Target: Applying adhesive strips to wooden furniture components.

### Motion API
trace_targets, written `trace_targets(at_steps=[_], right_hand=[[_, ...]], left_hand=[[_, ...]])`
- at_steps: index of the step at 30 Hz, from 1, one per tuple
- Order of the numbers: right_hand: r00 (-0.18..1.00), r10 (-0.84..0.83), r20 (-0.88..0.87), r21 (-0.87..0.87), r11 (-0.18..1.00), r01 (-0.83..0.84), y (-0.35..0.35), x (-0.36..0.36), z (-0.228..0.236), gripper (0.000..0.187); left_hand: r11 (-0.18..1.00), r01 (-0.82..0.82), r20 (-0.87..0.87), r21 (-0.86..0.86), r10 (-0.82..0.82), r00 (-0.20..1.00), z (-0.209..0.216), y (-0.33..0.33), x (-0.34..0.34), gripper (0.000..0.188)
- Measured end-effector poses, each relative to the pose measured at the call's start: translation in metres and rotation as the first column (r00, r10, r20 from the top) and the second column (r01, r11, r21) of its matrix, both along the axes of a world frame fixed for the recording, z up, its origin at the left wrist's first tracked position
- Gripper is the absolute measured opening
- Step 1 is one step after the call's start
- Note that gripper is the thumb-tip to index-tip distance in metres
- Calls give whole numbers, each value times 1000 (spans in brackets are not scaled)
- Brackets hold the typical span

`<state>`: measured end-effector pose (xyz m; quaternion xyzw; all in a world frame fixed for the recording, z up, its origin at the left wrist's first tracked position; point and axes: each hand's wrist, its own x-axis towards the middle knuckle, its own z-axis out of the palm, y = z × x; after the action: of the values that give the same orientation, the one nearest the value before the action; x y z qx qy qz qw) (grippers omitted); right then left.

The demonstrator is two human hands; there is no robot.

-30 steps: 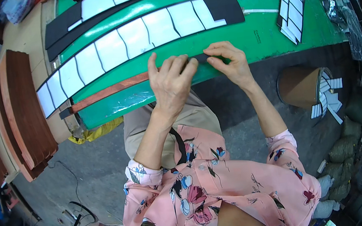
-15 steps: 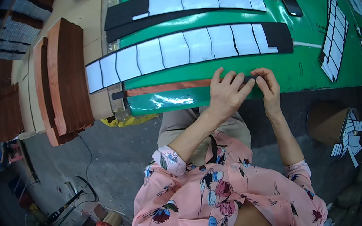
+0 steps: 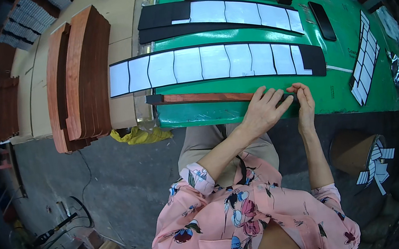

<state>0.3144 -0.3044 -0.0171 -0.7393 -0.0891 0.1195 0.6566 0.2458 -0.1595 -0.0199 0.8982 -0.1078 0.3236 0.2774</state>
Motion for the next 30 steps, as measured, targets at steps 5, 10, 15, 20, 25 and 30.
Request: trace_targets(at_steps=[5,10,15,20,25,30], right_hand=[[996,-16,-92,-70,997,9,-12,-2,0,35],[994,109,14,32,994,-109,-27,-1,0,29],[998,60,-10,-86,994,-61,-26,7,-8,28],[979,-203,13,-217,955,200,-61,48,-21,33],[955,-250,163,-265,921,286,-71,60,-23,36],[925,-308,223,-235,904,357,-74,55,-21,33]], left_hand=[[995,-90,77,30,88,993,30,36,-48,32],[719,-673,125,-170,694,710,15,122,-120,35],[641,-691,-298,-334,623,723,3,158,-125,39],[782,-530,-246,-326,471,847,3,138,-92,44],[751,-413,-227,-516,345,911,32,143,-88,47],[608,-755,163,247,742,650,92,223,-132,38]])
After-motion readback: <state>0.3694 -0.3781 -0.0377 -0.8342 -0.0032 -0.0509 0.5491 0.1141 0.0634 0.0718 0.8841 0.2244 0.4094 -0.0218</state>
